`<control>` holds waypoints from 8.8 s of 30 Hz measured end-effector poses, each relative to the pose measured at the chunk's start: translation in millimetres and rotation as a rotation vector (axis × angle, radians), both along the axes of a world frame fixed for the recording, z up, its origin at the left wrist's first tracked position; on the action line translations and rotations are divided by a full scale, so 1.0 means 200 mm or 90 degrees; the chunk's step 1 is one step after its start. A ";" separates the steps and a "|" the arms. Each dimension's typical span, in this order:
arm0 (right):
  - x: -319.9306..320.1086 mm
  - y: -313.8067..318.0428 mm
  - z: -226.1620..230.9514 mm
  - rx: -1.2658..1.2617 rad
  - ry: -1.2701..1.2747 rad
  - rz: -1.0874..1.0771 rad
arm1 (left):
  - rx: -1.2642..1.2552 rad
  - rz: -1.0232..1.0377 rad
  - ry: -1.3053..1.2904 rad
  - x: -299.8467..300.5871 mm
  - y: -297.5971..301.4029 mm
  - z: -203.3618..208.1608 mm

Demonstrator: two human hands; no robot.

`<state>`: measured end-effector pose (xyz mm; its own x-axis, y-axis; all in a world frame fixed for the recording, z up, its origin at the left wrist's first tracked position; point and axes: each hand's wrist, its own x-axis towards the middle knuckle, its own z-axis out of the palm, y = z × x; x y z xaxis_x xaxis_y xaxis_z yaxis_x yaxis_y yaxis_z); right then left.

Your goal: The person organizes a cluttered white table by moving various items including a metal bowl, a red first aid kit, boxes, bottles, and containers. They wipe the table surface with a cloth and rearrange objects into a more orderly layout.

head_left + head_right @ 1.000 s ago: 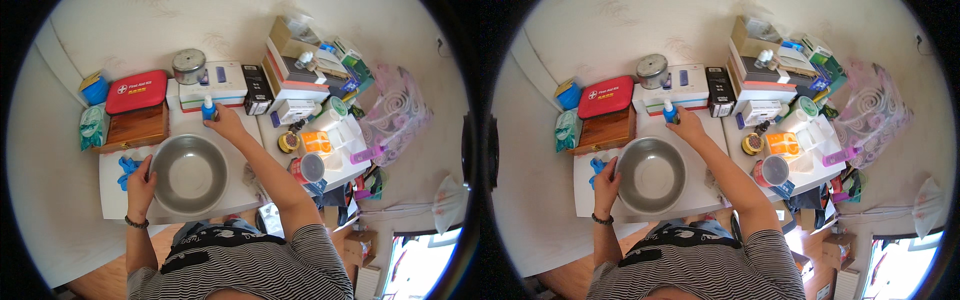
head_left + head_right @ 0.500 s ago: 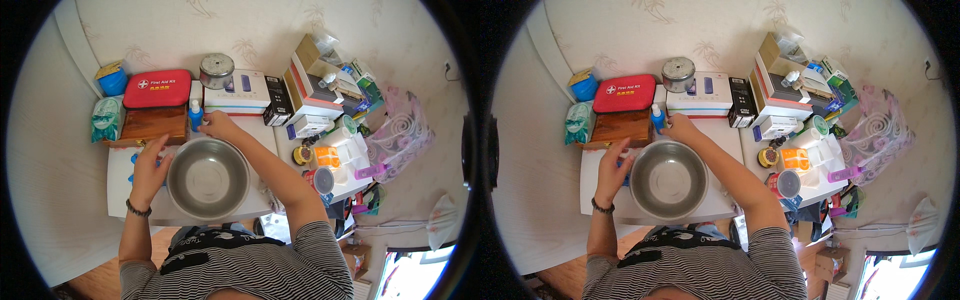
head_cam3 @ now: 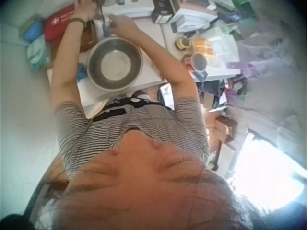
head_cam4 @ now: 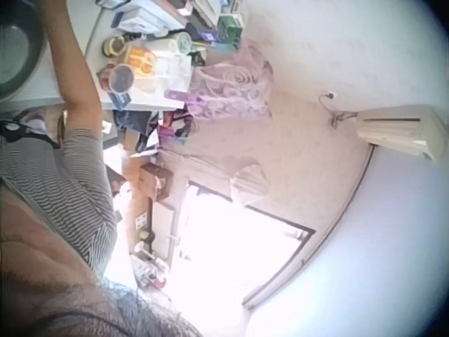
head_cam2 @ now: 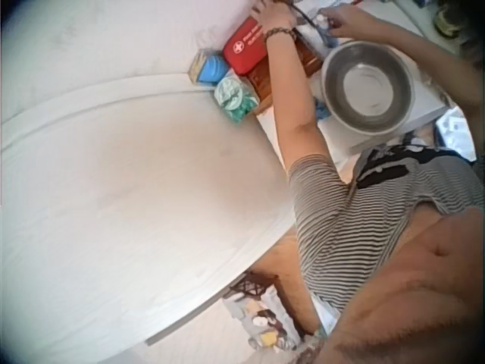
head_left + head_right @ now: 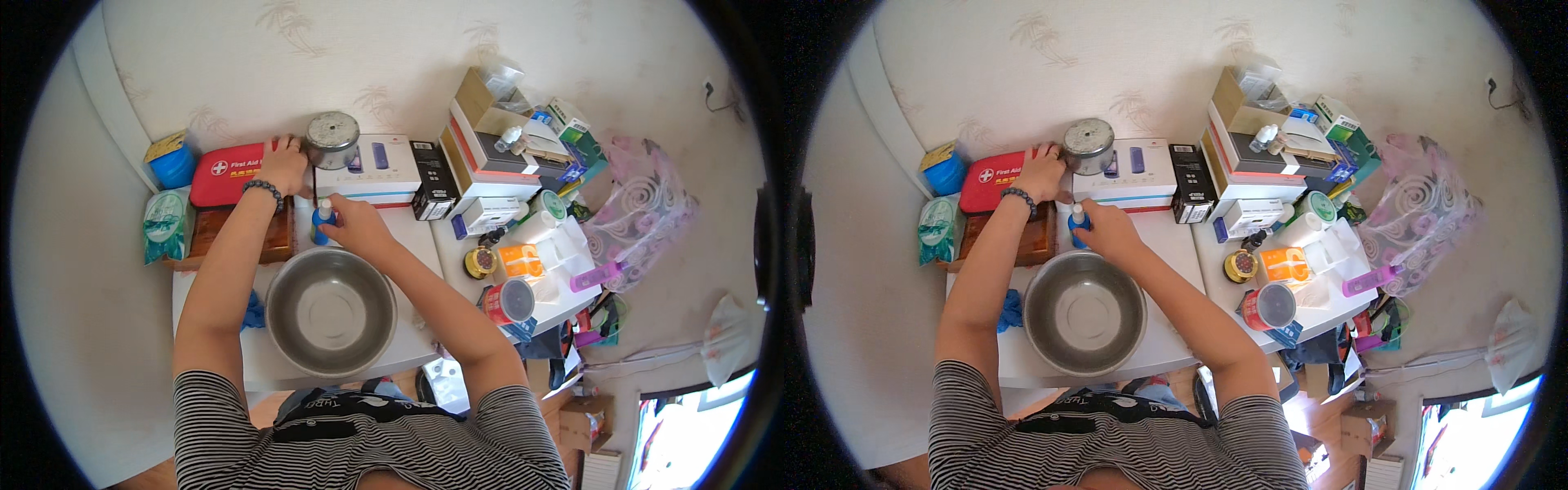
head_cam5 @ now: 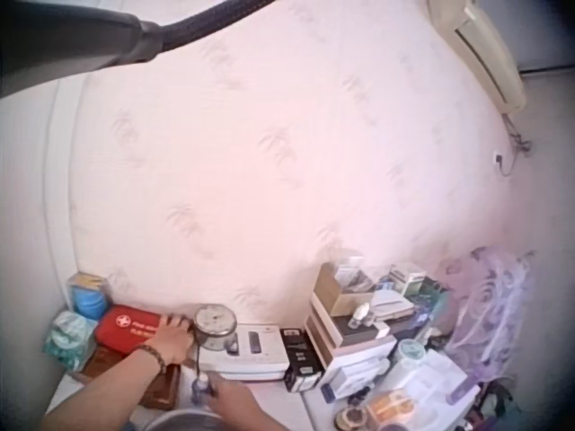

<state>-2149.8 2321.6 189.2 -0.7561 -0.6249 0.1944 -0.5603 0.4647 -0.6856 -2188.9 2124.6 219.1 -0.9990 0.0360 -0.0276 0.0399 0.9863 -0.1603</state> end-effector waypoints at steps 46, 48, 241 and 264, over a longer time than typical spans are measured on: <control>-0.09 0.29 -0.17 -0.053 0.128 -0.179 | 0.355 -0.176 0.110 0.44 0.09 0.23; -0.08 0.33 -0.21 -0.087 0.105 -0.210 | 0.361 -0.198 0.159 0.40 0.23 0.35; -0.14 0.02 0.24 0.013 0.205 0.088 | 0.585 0.001 0.320 1.28 0.02 -0.13; -0.30 -0.64 0.14 0.380 0.488 -0.051 | 0.131 0.085 0.318 0.54 -0.26 -0.20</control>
